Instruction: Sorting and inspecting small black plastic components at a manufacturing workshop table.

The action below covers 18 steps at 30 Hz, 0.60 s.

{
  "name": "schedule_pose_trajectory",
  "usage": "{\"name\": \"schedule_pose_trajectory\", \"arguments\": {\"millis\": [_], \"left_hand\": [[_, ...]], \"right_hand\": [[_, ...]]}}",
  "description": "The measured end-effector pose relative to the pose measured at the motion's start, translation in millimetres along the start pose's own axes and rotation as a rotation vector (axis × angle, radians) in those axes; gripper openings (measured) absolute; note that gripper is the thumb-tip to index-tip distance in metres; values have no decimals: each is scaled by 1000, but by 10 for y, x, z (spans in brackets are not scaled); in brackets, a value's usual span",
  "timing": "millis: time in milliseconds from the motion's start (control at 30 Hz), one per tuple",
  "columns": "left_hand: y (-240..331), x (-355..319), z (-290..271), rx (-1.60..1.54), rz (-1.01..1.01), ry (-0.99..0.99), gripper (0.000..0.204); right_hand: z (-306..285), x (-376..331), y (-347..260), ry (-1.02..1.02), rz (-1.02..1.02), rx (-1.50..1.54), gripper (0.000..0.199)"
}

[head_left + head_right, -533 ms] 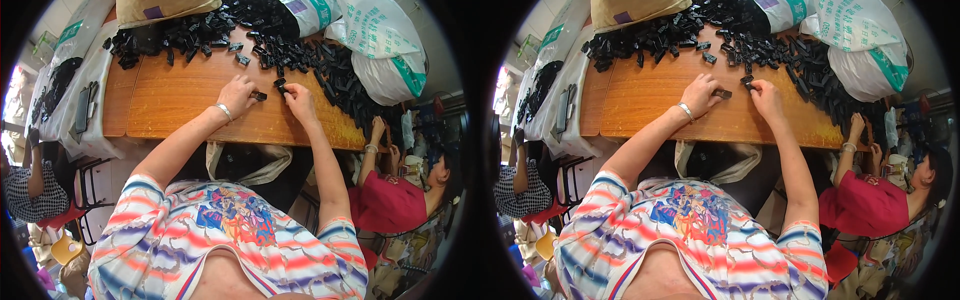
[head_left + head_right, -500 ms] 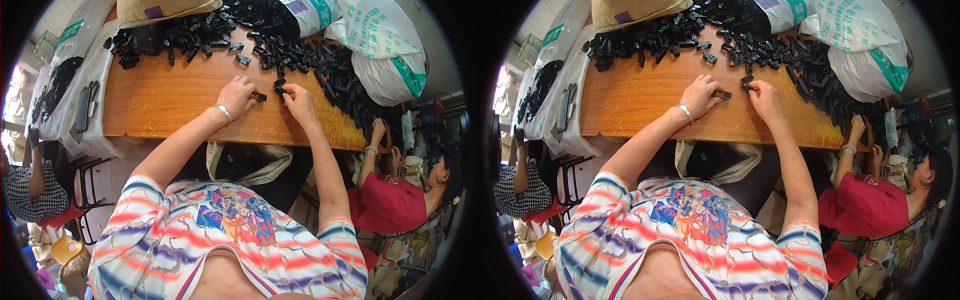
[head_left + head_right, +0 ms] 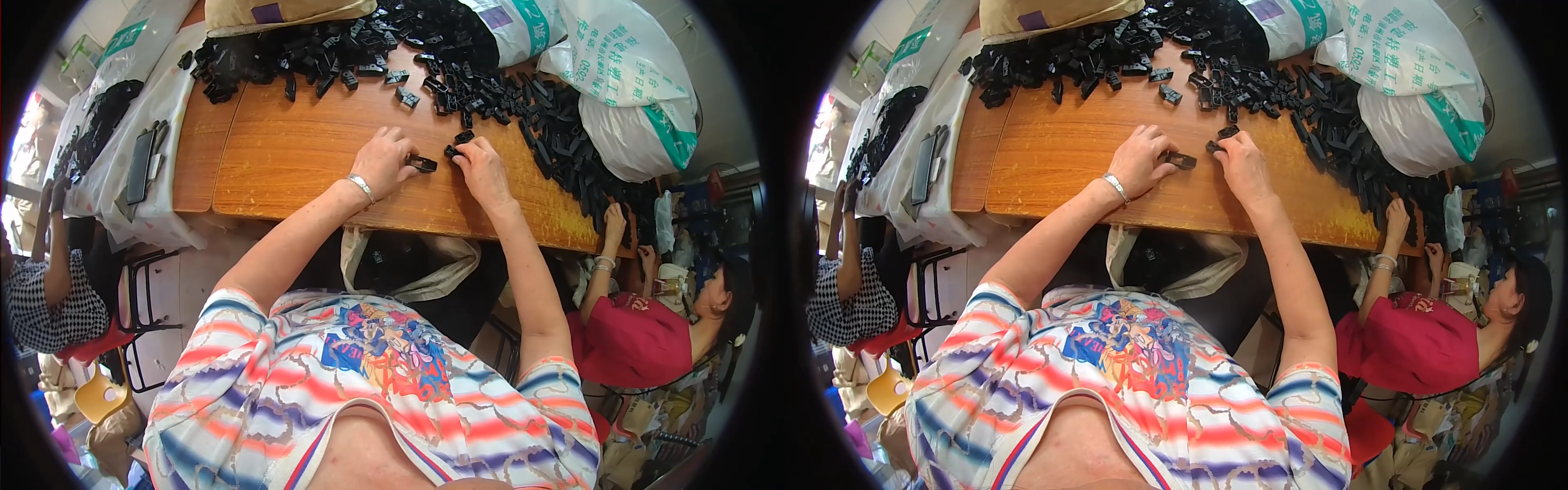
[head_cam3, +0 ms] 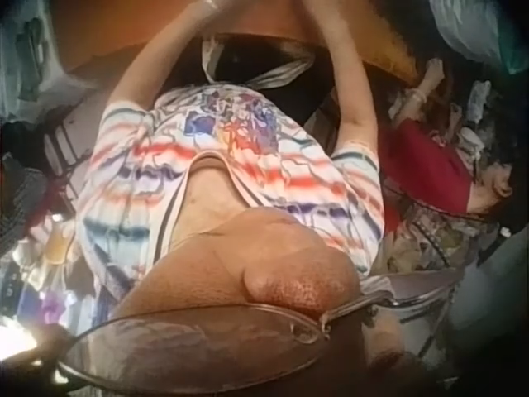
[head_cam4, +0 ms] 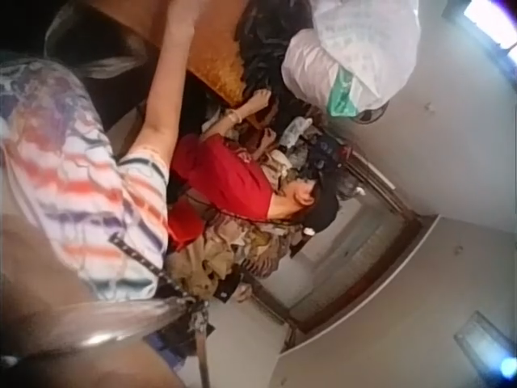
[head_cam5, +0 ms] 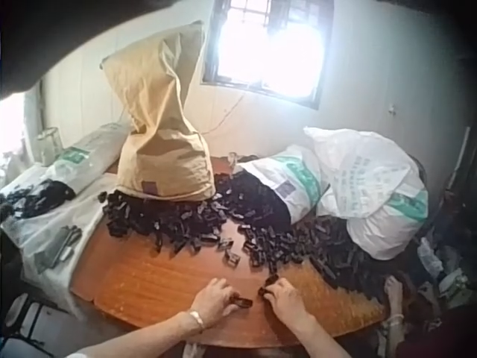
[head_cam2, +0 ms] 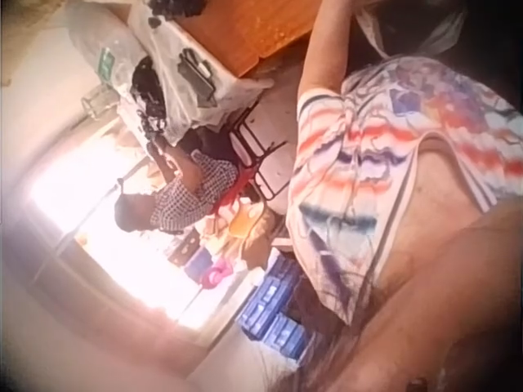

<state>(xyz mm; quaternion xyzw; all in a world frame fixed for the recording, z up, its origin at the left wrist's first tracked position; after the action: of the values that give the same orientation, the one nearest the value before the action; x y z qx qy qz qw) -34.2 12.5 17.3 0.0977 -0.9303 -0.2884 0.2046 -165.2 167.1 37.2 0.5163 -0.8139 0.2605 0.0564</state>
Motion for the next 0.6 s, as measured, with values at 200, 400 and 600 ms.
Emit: {"name": "schedule_pose_trajectory", "arguments": {"millis": [200, 400, 600], "left_hand": [[-12, 18, 9, 9, -1, 8, 24], [-48, 18, 1, 5, -28, -15, 24], [-36, 41, 28, -2, -26, -28, 23]], "right_hand": [[3, -52, -135, 5, -69, -59, 25], [17, -10, -430, 42, -89, 187, 25], [147, 49, -427, -7, -114, 173, 23]]}}
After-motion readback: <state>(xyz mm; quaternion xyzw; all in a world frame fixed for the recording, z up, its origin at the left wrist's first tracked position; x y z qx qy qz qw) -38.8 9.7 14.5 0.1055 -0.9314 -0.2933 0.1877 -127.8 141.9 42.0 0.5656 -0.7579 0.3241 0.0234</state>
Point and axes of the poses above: each hand's wrist, its own x-axis towards the middle knuckle, its own z-axis out of the palm, y = z × x, the point moved 4 cm from there along x, towards the middle knuckle, and after that the axes turned 5 degrees about -z, right-handed, at the moved point
